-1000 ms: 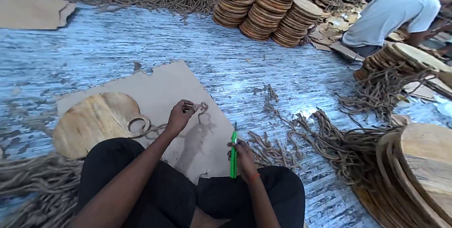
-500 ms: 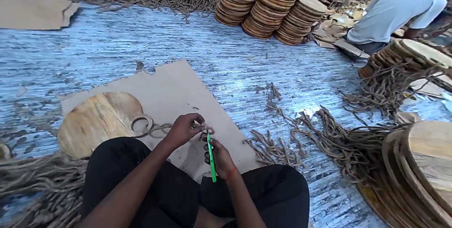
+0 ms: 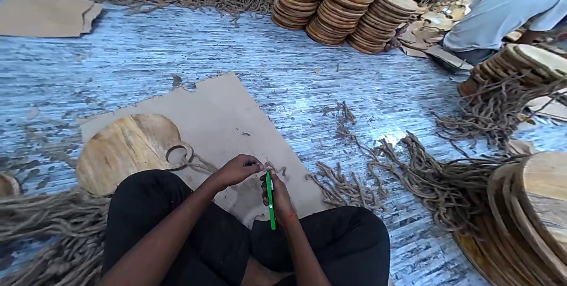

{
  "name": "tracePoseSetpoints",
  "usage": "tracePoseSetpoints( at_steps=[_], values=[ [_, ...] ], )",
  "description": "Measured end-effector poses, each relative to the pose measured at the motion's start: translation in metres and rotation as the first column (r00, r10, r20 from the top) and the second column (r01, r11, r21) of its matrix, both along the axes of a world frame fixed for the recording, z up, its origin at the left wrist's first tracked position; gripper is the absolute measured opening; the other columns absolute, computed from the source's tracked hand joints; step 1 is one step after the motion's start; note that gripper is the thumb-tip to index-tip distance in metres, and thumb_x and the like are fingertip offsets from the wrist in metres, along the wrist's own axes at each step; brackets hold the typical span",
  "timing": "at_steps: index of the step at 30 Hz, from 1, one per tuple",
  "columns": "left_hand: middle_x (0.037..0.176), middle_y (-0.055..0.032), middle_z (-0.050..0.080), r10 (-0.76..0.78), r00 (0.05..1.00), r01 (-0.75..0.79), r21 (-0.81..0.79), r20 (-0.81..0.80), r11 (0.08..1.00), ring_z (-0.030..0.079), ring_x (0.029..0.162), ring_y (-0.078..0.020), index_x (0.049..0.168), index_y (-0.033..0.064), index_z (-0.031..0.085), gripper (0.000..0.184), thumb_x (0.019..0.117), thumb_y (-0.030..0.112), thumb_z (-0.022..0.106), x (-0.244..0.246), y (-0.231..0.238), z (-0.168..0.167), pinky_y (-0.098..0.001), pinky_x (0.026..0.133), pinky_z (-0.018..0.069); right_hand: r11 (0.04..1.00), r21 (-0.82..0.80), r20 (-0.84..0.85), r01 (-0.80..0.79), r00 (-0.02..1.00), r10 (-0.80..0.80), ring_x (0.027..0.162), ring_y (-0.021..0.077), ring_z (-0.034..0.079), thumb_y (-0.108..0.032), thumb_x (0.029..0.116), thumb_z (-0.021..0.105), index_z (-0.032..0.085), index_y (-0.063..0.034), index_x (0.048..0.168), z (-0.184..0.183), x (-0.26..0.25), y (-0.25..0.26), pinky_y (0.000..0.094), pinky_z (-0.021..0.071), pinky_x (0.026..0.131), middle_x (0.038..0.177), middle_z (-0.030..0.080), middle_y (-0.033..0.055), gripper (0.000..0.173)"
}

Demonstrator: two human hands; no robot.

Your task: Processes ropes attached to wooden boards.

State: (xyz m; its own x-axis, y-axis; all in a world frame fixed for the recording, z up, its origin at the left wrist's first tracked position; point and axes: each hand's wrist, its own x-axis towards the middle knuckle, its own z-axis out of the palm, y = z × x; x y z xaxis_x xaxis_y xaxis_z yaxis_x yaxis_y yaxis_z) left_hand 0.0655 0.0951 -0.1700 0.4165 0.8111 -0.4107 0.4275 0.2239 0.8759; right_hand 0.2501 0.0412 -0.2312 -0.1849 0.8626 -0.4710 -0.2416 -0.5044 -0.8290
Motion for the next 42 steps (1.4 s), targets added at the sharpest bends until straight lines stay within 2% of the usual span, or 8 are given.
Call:
tracePoseSetpoints(
  at_steps=[3,7,11,14,22,28,38,42],
  values=[
    [0.097,-0.005,0.068,-0.043,0.999,0.043,0.007,-0.024,0.999,0.059,0.085,-0.0108,0.113,0.0044,0.069,0.03,0.1042,0.031,0.06,0.0,0.0,-0.004,-0.0339,0.081,0.0489,0.999,0.001,0.029,-0.039,0.999,0.039,0.046,0.0063,0.045,-0.039,0.1133,0.023,0.061,0.0,0.108,0.002,-0.002,-0.002,0.021,0.0428,0.044,0.062,0.05,-0.0021,0.055],
    [0.08,0.002,0.056,-0.054,0.997,0.053,-0.032,-0.046,0.998,0.047,0.069,-0.0067,0.105,0.0061,0.07,0.029,0.1069,0.03,0.054,0.003,0.0,-0.004,-0.0273,0.068,0.0413,0.999,0.019,0.037,-0.033,0.999,0.033,0.044,0.0059,0.044,-0.04,0.1131,0.021,0.06,-0.0022,0.094,0.0,-0.005,-0.005,0.0208,0.041,0.043,0.057,0.047,-0.0035,0.058],
    [0.078,0.0046,0.053,-0.067,0.998,0.067,-0.082,-0.007,0.994,0.046,0.067,-0.0043,0.099,0.0061,0.068,0.029,0.1081,0.026,0.049,0.004,0.001,-0.004,-0.0246,0.066,0.0408,0.998,0.045,0.041,-0.037,0.999,0.035,0.043,0.0052,0.044,-0.041,0.1124,0.024,0.058,-0.0047,0.087,-0.002,-0.005,-0.005,0.0204,0.0404,0.042,0.057,0.046,-0.0039,0.056],
    [0.071,0.0077,0.048,-0.084,0.996,0.088,-0.131,0.033,0.987,0.042,0.059,-0.0019,0.096,0.0077,0.066,0.031,0.1091,0.026,0.045,0.004,-0.001,0.0,-0.0209,0.058,0.0371,0.996,0.073,0.055,-0.047,0.998,0.043,0.044,0.0047,0.044,-0.04,0.1119,0.024,0.058,-0.0054,0.085,-0.004,-0.005,-0.006,0.0204,0.0408,0.043,0.057,0.047,-0.0046,0.055],
    [0.059,0.0112,0.042,-0.1,0.984,0.14,-0.294,0.147,0.945,0.037,0.049,-0.0005,0.078,0.0176,0.053,0.039,0.1105,0.03,0.035,0.002,-0.002,0.005,-0.0176,0.049,0.0335,0.976,0.218,0.047,-0.007,0.999,-0.004,0.045,0.0024,0.046,-0.041,0.1076,0.029,0.059,-0.0056,0.087,-0.009,-0.01,-0.01,0.0192,0.0429,0.044,0.058,0.05,-0.0069,0.051],
    [0.06,0.0091,0.042,-0.025,0.987,0.083,-0.367,0.16,0.926,0.038,0.048,-0.0013,0.081,0.0167,0.052,0.039,0.1115,0.033,0.035,0.0,-0.003,0.005,-0.0161,0.047,0.034,0.942,0.335,0.042,0.026,0.998,-0.042,0.048,-0.0007,0.048,-0.027,0.096,0.06,0.06,-0.0031,0.093,-0.012,-0.008,-0.01,0.0174,0.0449,0.048,0.062,0.053,-0.0081,0.024],
    [0.058,0.0096,0.04,-0.107,0.976,0.175,-0.397,0.187,0.901,0.035,0.045,-0.0009,0.077,0.0185,0.049,0.04,0.111,0.032,0.032,-0.001,-0.004,0.005,-0.0159,0.045,0.0314,0.923,0.385,0.102,0.016,0.993,-0.06,0.05,-0.0026,0.047,-0.026,0.0981,0.058,0.063,-0.0045,0.087,-0.011,-0.005,-0.01,0.0161,0.0439,0.049,0.067,0.06,-0.0067,0.024],
    [0.059,0.0097,0.042,-0.105,0.977,0.172,-0.388,0.186,0.906,0.036,0.046,-0.0006,0.078,0.0184,0.051,0.039,0.1104,0.032,0.033,0.0,-0.004,0.004,-0.0158,0.046,0.0328,0.915,0.403,0.138,0.002,0.988,-0.063,0.049,-0.0038,0.045,-0.029,0.0969,0.056,0.063,-0.0077,0.082,-0.013,-0.004,-0.009,0.0163,0.0417,0.048,0.062,0.054,-0.0107,0.027]
  ],
)
